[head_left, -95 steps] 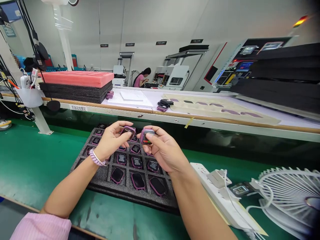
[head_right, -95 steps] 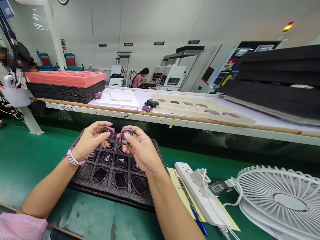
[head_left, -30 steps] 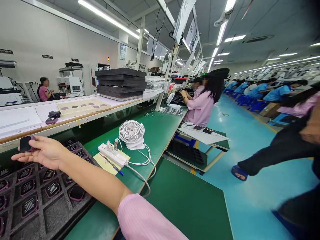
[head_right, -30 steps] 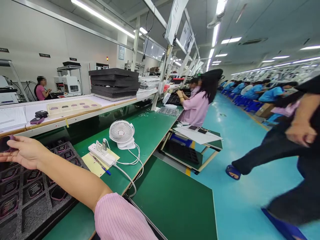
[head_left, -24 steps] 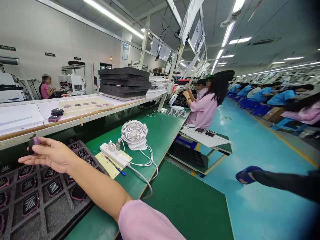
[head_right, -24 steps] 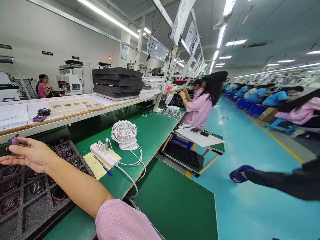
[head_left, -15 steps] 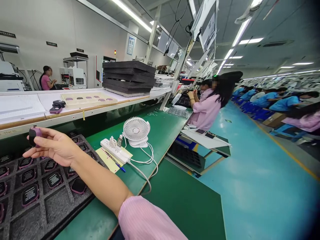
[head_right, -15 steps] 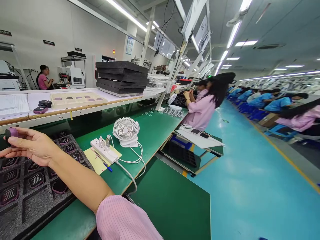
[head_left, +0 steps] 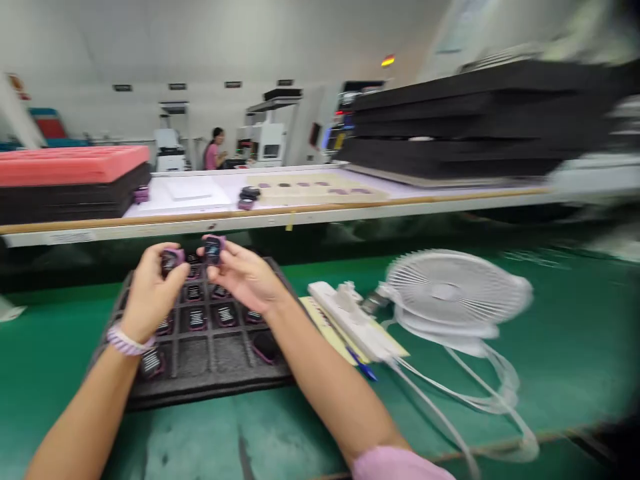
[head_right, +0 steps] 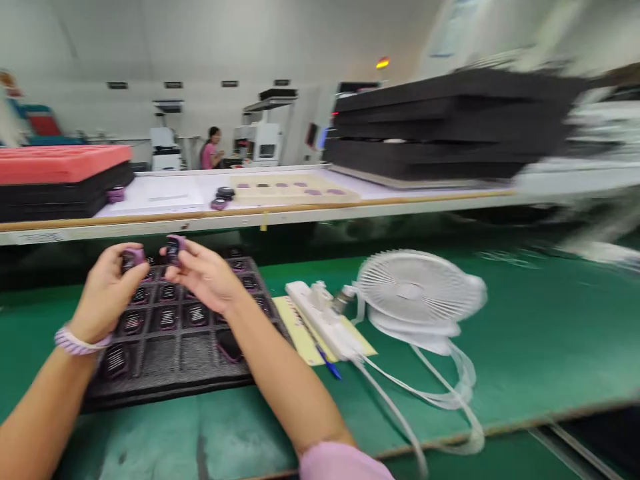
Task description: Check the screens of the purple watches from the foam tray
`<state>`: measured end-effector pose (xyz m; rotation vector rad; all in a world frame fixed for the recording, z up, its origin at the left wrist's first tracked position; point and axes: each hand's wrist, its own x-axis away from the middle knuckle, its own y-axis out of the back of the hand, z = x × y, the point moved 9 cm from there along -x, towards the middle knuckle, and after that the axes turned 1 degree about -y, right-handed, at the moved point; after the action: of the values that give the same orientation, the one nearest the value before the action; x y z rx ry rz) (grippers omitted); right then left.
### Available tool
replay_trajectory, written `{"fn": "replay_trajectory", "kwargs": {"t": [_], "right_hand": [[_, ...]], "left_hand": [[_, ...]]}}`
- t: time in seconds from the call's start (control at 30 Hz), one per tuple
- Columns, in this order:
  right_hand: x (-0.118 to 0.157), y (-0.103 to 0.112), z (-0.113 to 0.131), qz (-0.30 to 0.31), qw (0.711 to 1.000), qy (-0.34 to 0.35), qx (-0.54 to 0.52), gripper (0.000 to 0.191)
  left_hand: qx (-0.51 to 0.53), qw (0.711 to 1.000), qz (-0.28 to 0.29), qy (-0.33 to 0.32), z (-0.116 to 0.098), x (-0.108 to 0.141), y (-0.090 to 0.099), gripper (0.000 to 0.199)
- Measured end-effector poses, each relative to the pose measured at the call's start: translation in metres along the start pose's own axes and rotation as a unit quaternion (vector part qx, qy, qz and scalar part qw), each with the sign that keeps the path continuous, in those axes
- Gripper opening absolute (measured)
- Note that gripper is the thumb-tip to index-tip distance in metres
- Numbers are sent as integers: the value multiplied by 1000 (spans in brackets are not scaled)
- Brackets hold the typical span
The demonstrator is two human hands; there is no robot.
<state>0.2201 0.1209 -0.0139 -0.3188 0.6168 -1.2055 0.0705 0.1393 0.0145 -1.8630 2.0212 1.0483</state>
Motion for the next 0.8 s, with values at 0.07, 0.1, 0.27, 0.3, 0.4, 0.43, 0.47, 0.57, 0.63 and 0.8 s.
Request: {"fn": "replay_trajectory", "kwargs": {"t": [0.07,0.1,0.27,0.3,0.4,0.43,0.47,0.57,0.63,0.8], "right_hand": [[0,3,0,-8,999,6,53,38],[0,4,0,-9,997,12,79,42],[4,2,0,-18,987,19,159,54],[5,1,0,-18,986,20,163,54],[6,-3,0,-7,988,24,154,51],[6,-5,0,-1,989,26,145,50],[7,-6,-1,4,990,27,138,49],[8,-8,0,4,991,34,133,49],[8,-9,0,0,989,35,140,50],[10,-11,-1,9,989,27,142,45]], "left_hand": [[-16,1000,-8,4,-4,2,-3,35],[-17,1000,-13,5,-6,3,-4,35],[18,999,-6,27,-5,9,-7,37],[26,999,-9,29,-5,10,-6,37],[38,999,-16,23,-6,11,-4,36],[38,999,-19,20,-7,11,-4,35],[37,999,-23,18,-8,11,-3,34],[40,999,-30,21,-8,12,-1,33],[48,998,-38,23,-9,13,1,34],[33,998,-45,17,-12,14,4,34]]}}
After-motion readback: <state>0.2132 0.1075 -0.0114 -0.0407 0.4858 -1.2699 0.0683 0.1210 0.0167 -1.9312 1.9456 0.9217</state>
